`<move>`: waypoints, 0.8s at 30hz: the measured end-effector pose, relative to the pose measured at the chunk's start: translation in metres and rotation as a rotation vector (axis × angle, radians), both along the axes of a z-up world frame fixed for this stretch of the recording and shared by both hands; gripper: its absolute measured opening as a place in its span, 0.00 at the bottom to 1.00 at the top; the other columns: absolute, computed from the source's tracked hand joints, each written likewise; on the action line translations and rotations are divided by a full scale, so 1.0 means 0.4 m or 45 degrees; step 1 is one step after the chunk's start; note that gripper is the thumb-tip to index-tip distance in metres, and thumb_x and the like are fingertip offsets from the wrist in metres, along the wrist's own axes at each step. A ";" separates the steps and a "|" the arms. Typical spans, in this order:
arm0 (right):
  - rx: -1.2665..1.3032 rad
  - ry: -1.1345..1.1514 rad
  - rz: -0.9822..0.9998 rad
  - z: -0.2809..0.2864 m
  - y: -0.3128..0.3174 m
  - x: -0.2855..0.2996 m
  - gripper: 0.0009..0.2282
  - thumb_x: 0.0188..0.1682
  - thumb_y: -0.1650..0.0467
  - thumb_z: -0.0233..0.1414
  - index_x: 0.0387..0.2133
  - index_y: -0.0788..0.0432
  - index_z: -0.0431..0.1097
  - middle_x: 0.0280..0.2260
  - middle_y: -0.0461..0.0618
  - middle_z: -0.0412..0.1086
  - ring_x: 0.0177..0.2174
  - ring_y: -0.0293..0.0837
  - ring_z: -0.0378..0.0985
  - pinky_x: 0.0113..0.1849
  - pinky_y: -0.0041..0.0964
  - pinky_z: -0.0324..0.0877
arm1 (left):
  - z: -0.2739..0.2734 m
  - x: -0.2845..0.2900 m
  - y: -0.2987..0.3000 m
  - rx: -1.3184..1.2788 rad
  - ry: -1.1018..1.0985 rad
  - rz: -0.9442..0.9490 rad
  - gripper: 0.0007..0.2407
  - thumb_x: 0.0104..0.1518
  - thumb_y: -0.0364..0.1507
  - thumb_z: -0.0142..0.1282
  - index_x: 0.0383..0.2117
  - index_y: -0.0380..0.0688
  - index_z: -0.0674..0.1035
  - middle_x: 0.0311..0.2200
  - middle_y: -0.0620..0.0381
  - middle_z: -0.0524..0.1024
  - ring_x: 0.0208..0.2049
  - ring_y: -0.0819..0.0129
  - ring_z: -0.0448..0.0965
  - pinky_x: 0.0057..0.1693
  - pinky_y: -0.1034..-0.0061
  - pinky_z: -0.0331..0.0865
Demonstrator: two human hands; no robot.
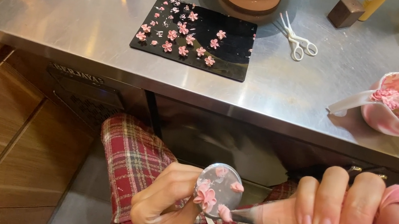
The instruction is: Piping small pink frosting flowers onto a flower nail and transferring them to a black display board using scissors.
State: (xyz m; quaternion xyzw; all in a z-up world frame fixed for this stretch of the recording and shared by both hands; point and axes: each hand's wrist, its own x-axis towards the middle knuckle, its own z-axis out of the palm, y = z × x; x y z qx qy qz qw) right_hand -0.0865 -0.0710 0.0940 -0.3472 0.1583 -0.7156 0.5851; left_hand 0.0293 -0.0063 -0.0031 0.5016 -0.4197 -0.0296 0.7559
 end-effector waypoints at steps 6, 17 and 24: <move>0.054 -0.043 -0.048 0.010 0.011 0.004 0.20 0.66 0.56 0.52 0.22 0.45 0.61 0.21 0.35 0.51 0.20 0.32 0.47 0.23 0.24 0.52 | 0.007 -0.008 -0.003 0.001 0.054 0.012 0.06 0.51 0.15 0.73 0.29 0.38 0.88 0.30 0.53 0.89 0.32 0.61 0.89 0.44 0.70 0.77; -0.188 -0.253 0.171 -0.095 -0.004 -0.102 0.19 0.84 0.66 0.42 0.40 0.46 0.74 0.37 0.30 0.65 0.40 0.28 0.62 0.48 0.19 0.61 | -0.044 0.010 -0.003 -0.086 0.357 -0.153 0.07 0.53 0.21 0.78 0.35 0.38 0.90 0.32 0.54 0.89 0.35 0.63 0.87 0.43 0.70 0.82; 0.010 -0.061 -0.289 0.007 0.036 0.114 0.29 0.56 0.53 0.60 0.16 0.49 0.49 0.19 0.38 0.50 0.20 0.36 0.53 0.26 0.30 0.53 | 0.072 0.042 -0.077 -0.007 0.590 -0.077 0.10 0.54 0.26 0.79 0.37 0.46 0.87 0.36 0.62 0.83 0.42 0.67 0.81 0.49 0.71 0.77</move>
